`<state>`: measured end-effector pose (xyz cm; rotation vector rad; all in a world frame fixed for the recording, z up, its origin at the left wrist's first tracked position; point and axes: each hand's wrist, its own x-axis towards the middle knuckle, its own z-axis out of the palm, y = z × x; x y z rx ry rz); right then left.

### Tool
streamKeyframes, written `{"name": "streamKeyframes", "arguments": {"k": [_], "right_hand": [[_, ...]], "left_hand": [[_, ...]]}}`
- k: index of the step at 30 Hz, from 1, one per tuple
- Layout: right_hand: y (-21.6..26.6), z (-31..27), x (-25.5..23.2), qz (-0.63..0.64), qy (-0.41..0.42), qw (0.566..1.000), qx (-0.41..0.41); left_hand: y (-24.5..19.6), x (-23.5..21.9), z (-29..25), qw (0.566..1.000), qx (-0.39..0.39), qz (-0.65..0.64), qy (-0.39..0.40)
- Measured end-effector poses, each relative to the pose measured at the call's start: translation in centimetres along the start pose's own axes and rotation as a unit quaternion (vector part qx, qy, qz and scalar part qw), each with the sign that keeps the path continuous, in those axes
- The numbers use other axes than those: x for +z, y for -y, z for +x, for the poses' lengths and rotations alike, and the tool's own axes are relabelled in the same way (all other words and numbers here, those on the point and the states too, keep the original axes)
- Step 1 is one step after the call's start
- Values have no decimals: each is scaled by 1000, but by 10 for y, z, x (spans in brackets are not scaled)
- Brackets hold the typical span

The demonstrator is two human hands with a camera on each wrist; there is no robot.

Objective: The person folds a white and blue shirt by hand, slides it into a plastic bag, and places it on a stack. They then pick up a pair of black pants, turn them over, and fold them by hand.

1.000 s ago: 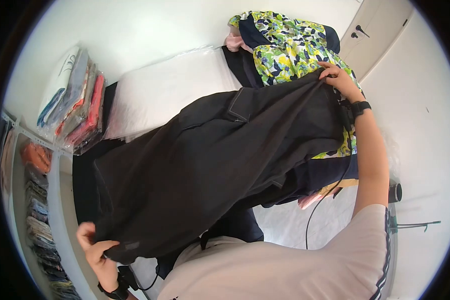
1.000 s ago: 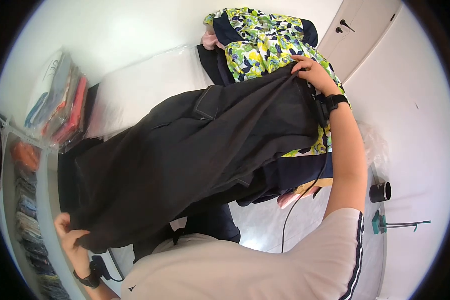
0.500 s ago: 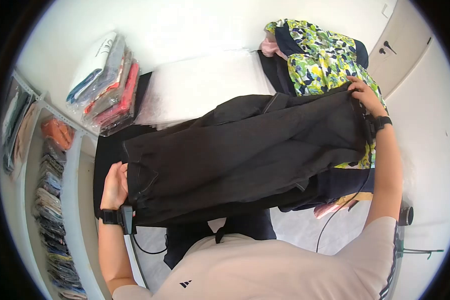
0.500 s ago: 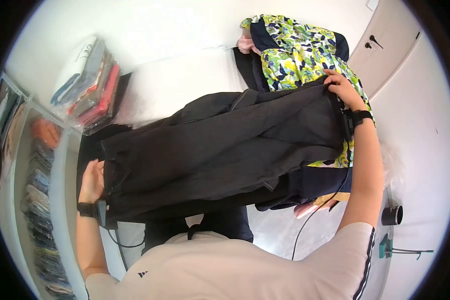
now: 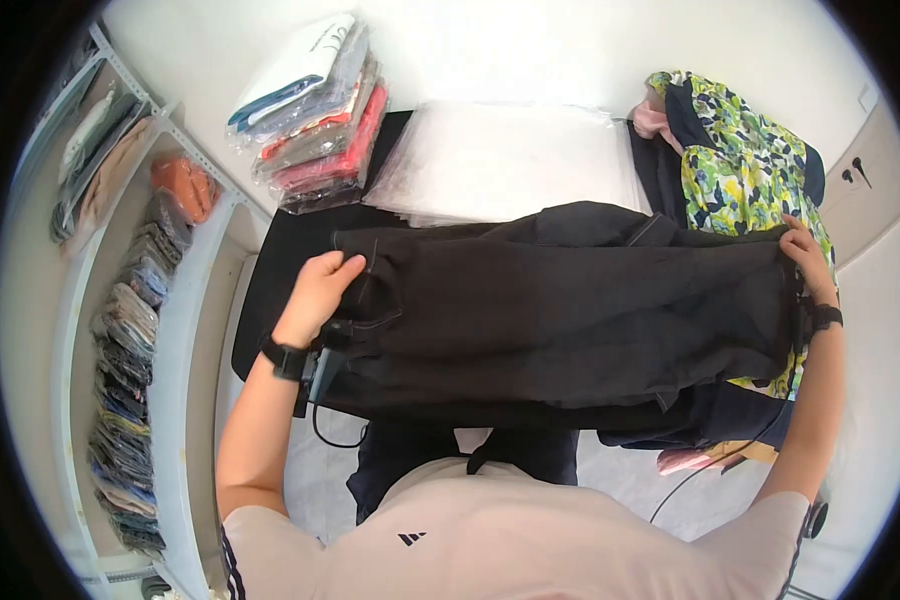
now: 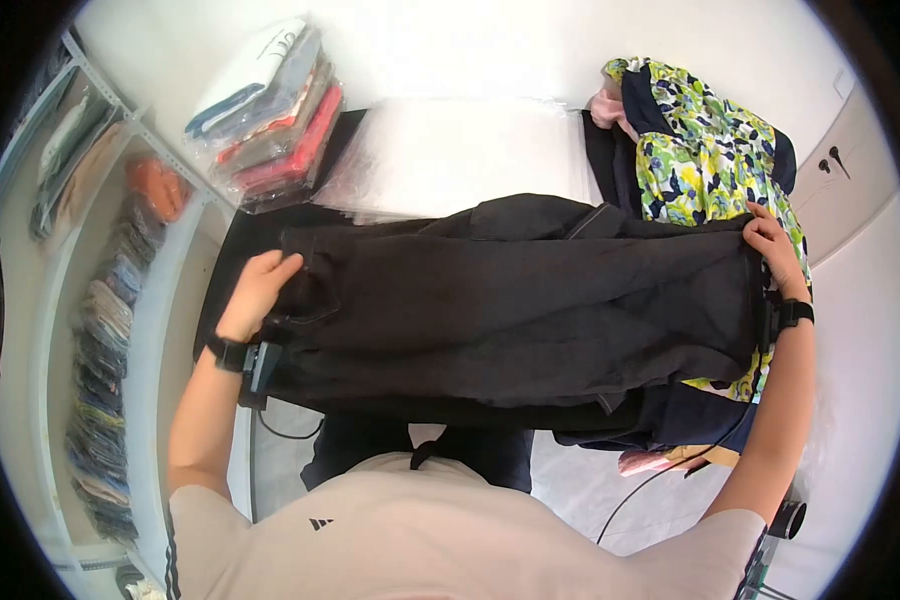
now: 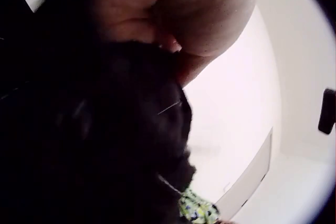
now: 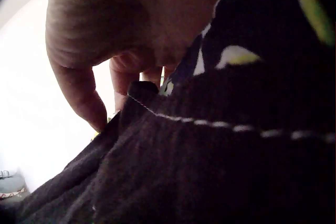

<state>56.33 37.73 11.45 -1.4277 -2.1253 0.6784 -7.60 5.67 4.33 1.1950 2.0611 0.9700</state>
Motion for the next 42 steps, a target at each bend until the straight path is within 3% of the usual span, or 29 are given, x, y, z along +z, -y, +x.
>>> {"name": "streamKeyframes", "arguments": {"k": [2, 3, 4, 7, 8, 10, 12, 15, 19, 21, 22, 23, 24, 26, 28, 31, 32, 34, 37, 39, 42], "right_hand": [[-5, 0, 0, 23, 8, 1000, 5], [-7, 0, 0, 15, 10, 1000, -6], [-9, -1, 1, 15, 8, 1000, 2], [-1, -2, 4, 7, 2, 1000, -5], [-2, -1, 4, 8, 0, 1000, -4], [-4, 0, 5, 5, 1, 1000, -6], [-2, -2, 7, 14, 2, 1000, -2], [-3, -1, 7, 11, 11, 1000, -2], [-6, 1, 7, -13, 16, 1000, -11], [-7, 2, 5, -22, 20, 999, -14], [-7, 2, 5, -29, 21, 999, -17], [-7, 1, 4, -33, 24, 999, -20], [2, -3, 3, -31, 32, 999, -26], [24, -17, -7, 70, -48, 996, -14], [84, -51, -8, 97, -97, 984, -109], [134, -111, -12, 58, -62, 985, -153], [143, -131, -6, 70, -51, 985, -152], [178, -169, 21, -33, -7, 987, -158], [242, -197, 107, 40, 36, 966, -253], [267, -195, 161, 77, 110, 949, -286], [297, -184, 255, 140, 118, 930, -319]], "left_hand": [[-10, -8, -9, 975, 113, -184, -60], [-27, -10, -15, 939, 135, -307, -73], [-47, -10, -20, 913, 105, -383, -94], [-41, -17, -1, 895, 53, -431, -101], [-29, -17, 9, 896, 55, -430, -99], [15, -19, 36, 938, -1, -341, -64], [23, -10, 42, 961, -77, -259, -50], [36, 0, 49, 987, -101, -122, -18], [27, -4, 42, 989, -70, -129, -36], [18, -10, 34, 942, -60, -331, -15], [20, -13, 32, 941, -63, -331, -20], [24, -16, 28, 967, -81, -238, -47], [29, -20, 23, 982, -100, -142, -74], [44, -32, 9, 982, -98, -118, -112], [59, -52, -8, 982, -100, -59, -150], [69, -67, -37, 977, -156, -90, -112], [70, -68, -42, 970, -188, -127, -83], [65, -65, -46, 967, -189, -157, -64], [43, -57, -37, 945, -211, -242, 62], [36, -46, -30, 956, -199, -194, 90], [44, -39, -15, 970, -165, -133, 122]]}}
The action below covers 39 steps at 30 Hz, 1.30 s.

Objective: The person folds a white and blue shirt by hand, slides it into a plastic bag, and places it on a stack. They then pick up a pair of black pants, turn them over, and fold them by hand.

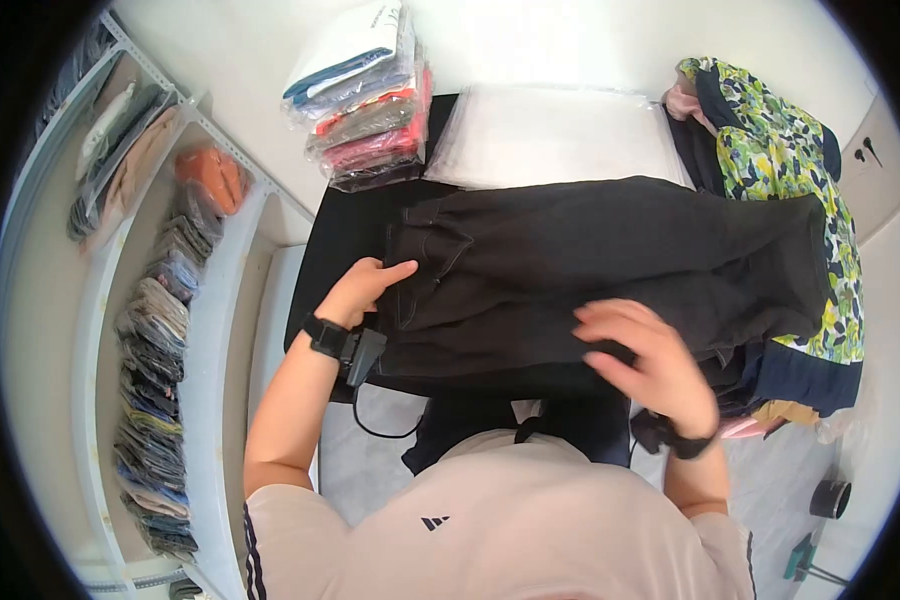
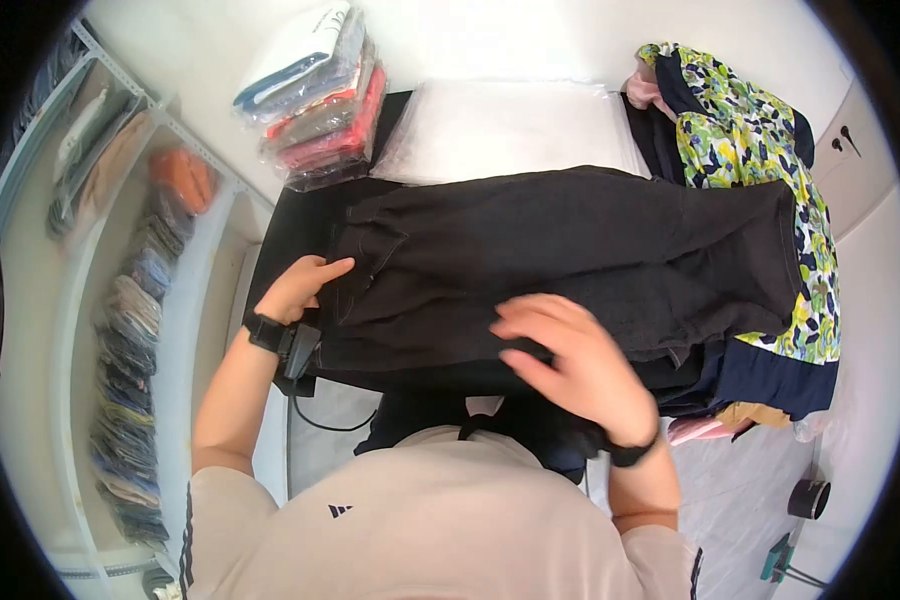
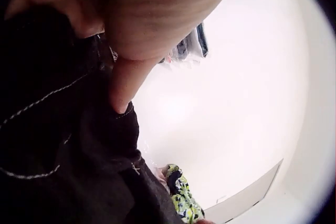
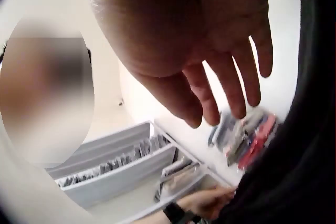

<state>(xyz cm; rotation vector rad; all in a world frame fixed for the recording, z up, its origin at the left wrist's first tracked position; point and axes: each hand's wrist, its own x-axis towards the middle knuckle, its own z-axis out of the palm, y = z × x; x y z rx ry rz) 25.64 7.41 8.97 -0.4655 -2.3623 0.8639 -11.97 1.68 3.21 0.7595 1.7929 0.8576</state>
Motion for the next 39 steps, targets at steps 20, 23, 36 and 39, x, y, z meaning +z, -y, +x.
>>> {"name": "streamKeyframes", "arguments": {"k": [20, 23, 36, 39], "right_hand": [[-39, 30, 139, -329, 28, 937, 116], [-26, 35, 132, -303, 5, 947, 110], [0, 36, 155, -260, 25, 963, 71], [11, 36, 149, -227, 16, 972, 56]], "left_hand": [[-4, 44, 12, 979, 70, -182, 57], [0, 36, 11, 953, 47, -294, 60], [12, 10, -39, 943, 45, -328, 41], [16, 9, -49, 921, 28, -385, 50]]}}
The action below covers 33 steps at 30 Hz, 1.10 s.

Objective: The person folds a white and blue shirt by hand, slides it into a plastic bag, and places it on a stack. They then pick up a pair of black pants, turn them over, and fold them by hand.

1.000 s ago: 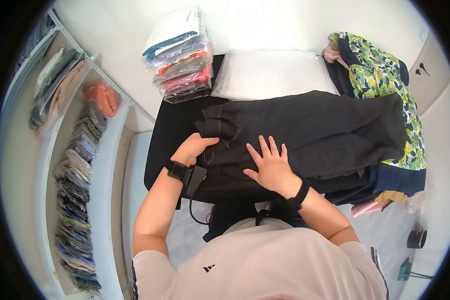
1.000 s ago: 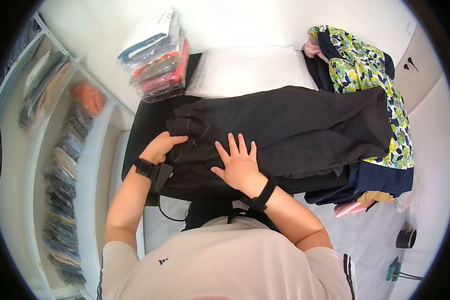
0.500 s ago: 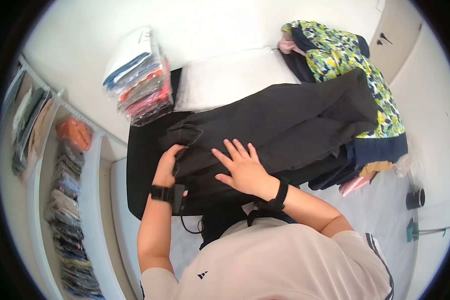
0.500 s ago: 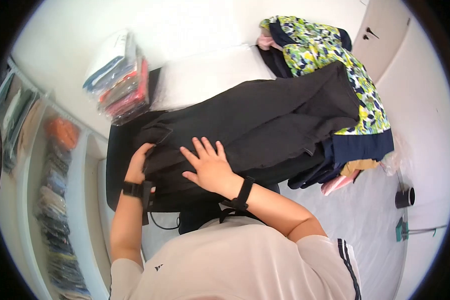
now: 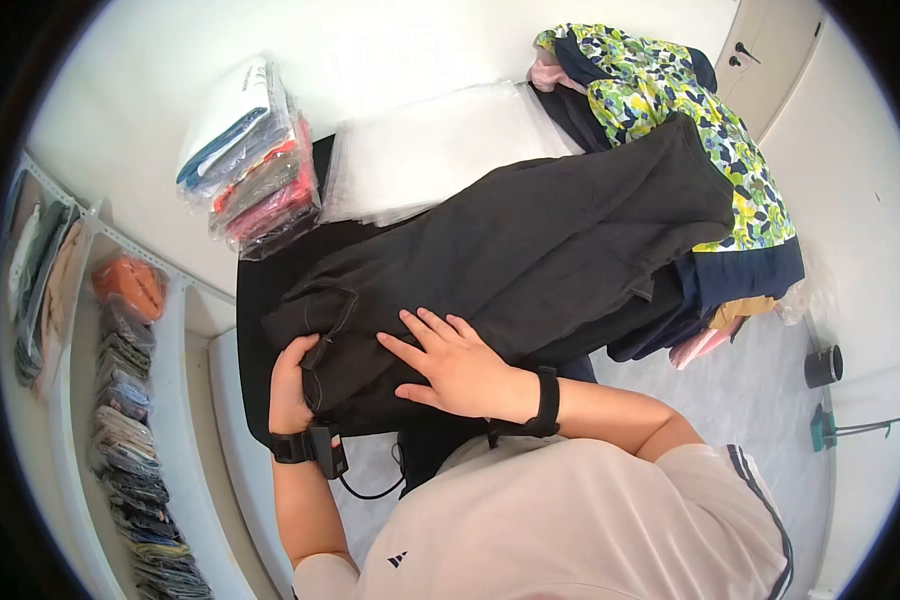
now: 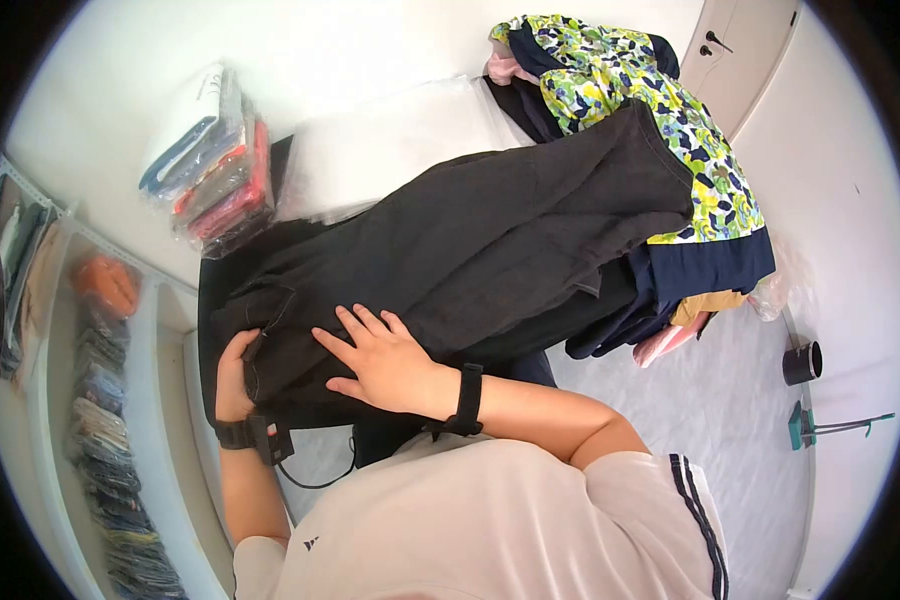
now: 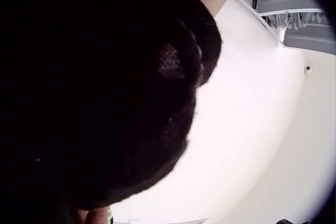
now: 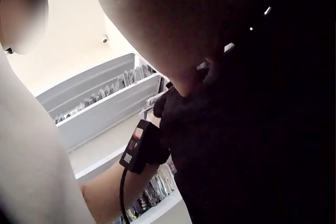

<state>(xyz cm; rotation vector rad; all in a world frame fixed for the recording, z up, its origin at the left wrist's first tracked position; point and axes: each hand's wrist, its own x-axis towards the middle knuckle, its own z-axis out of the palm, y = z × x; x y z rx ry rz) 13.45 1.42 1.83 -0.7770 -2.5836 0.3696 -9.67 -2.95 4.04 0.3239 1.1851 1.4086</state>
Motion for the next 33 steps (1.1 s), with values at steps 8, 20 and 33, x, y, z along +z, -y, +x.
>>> {"name": "streamKeyframes", "arguments": {"k": [8, 20, 33], "right_hand": [[-36, -1, 17, -13, -7, 1000, 28], [-128, -35, -67, 851, -144, 466, 194], [-191, -71, -31, 844, -137, 498, 142]], "left_hand": [[-12, 14, -11, 1000, 26, 18, -2], [3, 185, 21, 920, 63, 157, 355], [40, 128, 53, 778, 345, 522, 55]]}}
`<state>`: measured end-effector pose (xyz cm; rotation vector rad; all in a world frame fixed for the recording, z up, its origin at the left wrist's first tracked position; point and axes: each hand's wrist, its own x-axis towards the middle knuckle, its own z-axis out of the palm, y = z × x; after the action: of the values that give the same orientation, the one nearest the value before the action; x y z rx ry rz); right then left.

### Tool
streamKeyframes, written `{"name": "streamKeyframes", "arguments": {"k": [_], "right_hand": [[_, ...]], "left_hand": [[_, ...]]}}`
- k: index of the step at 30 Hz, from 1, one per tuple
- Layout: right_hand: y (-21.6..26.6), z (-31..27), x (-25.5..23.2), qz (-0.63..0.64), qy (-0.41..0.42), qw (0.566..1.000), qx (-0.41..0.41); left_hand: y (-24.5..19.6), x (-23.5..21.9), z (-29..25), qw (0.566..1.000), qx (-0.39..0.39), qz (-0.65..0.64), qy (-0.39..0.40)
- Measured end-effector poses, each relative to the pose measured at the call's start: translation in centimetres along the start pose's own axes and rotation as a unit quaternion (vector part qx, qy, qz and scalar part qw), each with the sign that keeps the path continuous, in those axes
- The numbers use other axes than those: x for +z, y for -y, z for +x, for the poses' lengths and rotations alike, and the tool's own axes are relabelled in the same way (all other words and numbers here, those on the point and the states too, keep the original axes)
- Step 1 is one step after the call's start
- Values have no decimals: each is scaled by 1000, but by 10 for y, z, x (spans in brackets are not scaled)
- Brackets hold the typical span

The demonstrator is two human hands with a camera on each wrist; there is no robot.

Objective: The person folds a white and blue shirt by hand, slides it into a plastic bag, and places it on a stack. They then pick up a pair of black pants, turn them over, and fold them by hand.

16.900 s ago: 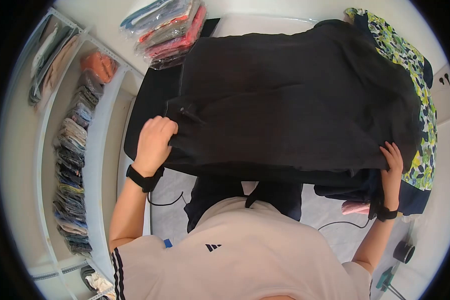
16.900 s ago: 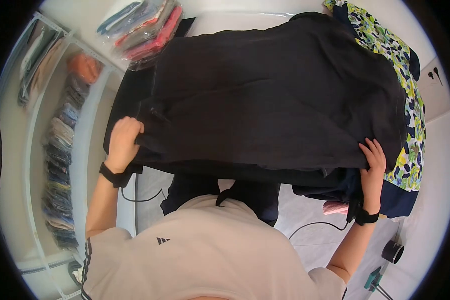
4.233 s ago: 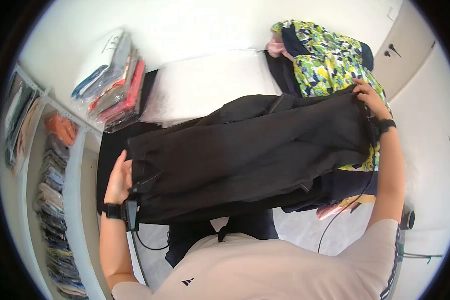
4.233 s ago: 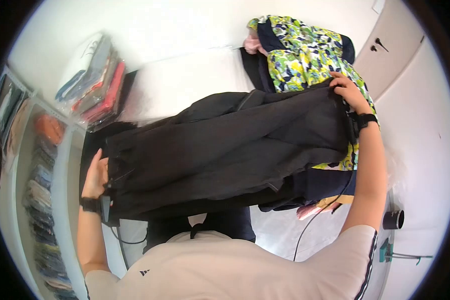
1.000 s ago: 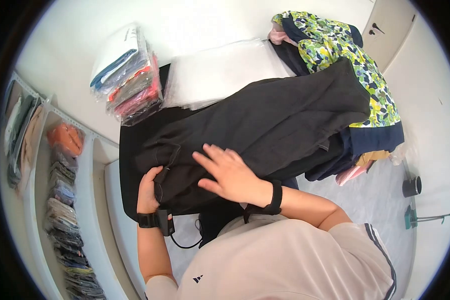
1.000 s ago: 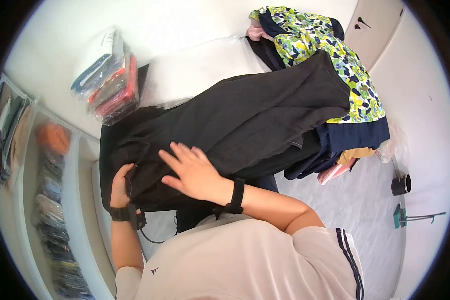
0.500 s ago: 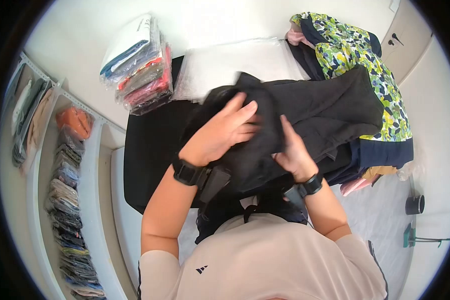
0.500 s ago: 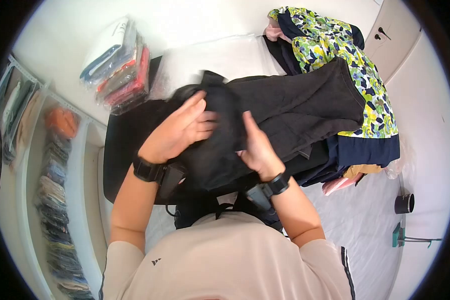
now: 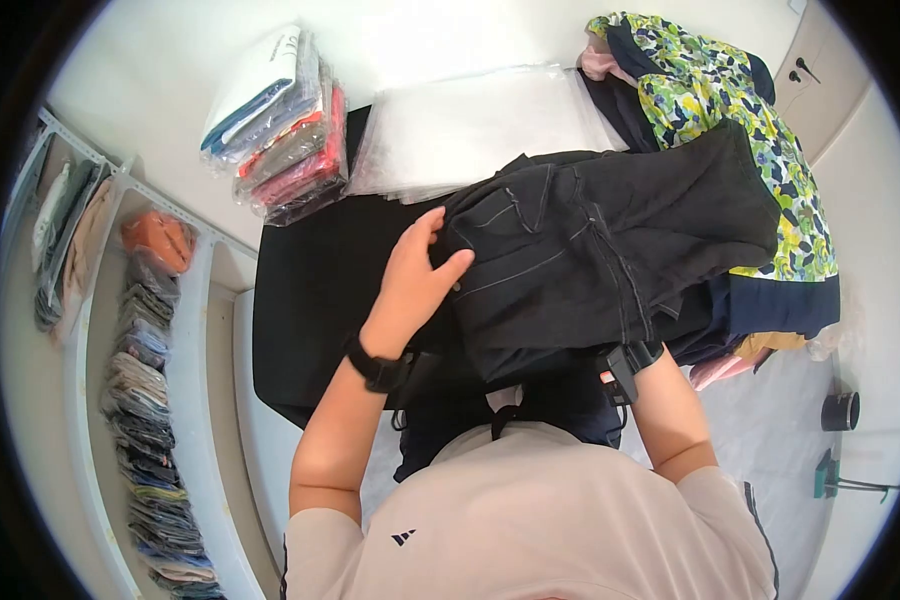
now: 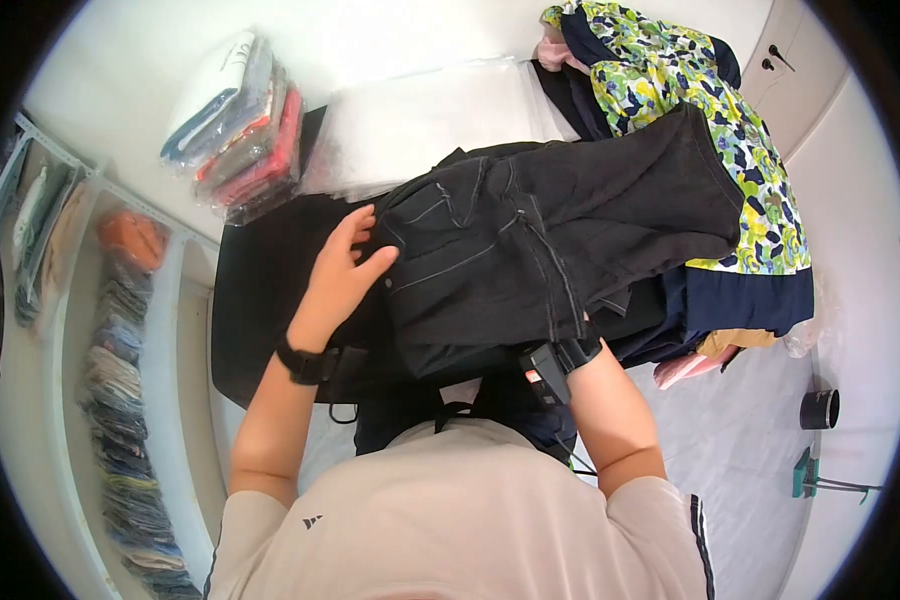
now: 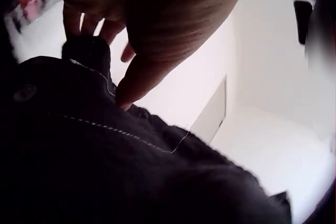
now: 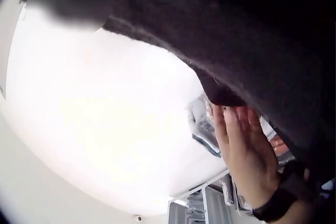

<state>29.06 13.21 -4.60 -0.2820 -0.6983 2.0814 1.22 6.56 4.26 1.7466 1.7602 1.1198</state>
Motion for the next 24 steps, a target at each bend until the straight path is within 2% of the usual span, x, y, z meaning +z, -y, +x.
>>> {"name": "streamKeyframes", "arguments": {"k": [1, 2, 4, 5, 6, 8, 10, 12, 13, 15, 16, 18, 19, 22, 24], "right_hand": [[-3, 1, 6, -1, 2, 1000, 6], [-3, 0, 9, -2, 5, 1000, 11], [-7, 13, 22, -5, 9, 1000, 22], [-6, 21, 28, -7, 11, 1000, 27], [-5, 21, 31, -10, 13, 999, 32], [-3, 24, 39, -14, 17, 999, 39], [-1, 27, 44, -15, 17, 999, 46], [0, 28, 48, -12, 15, 998, 53], [4, 24, 45, -10, 14, 998, 57], [4, 29, 51, -7, 13, 998, 64], [3, 32, 54, -6, 13, 998, 68], [6, 34, 55, -3, 13, 997, 78], [7, 31, 55, -2, 13, 996, 83], [11, 35, 58, 3, 14, 995, 99], [10, 36, 63, 7, 15, 994, 107]], "left_hand": [[0, 8, 5, 998, 53, 26, -38], [-6, 13, 12, 997, 54, 25, -39], [-18, 18, 26, 953, 224, 198, -47], [-16, 23, 34, 943, 253, 206, -66], [-11, 27, 41, 943, 255, 204, -68], [-9, 31, 52, 938, 210, 270, -56], [-16, 31, 57, 945, 228, 226, -60], [-41, 27, 60, 977, 141, 161, -11], [-49, 28, 59, 977, 143, 160, -7], [-61, 35, 55, 983, 164, 65, -52], [-65, 40, 51, 983, 170, 65, 19], [-46, 49, 49, 934, 279, 10, 223], [-36, 52, 44, 911, 320, 7, 261], [-43, 34, 28, 938, 294, -56, 174], [-31, 22, 16, 977, 184, -81, 68]]}}
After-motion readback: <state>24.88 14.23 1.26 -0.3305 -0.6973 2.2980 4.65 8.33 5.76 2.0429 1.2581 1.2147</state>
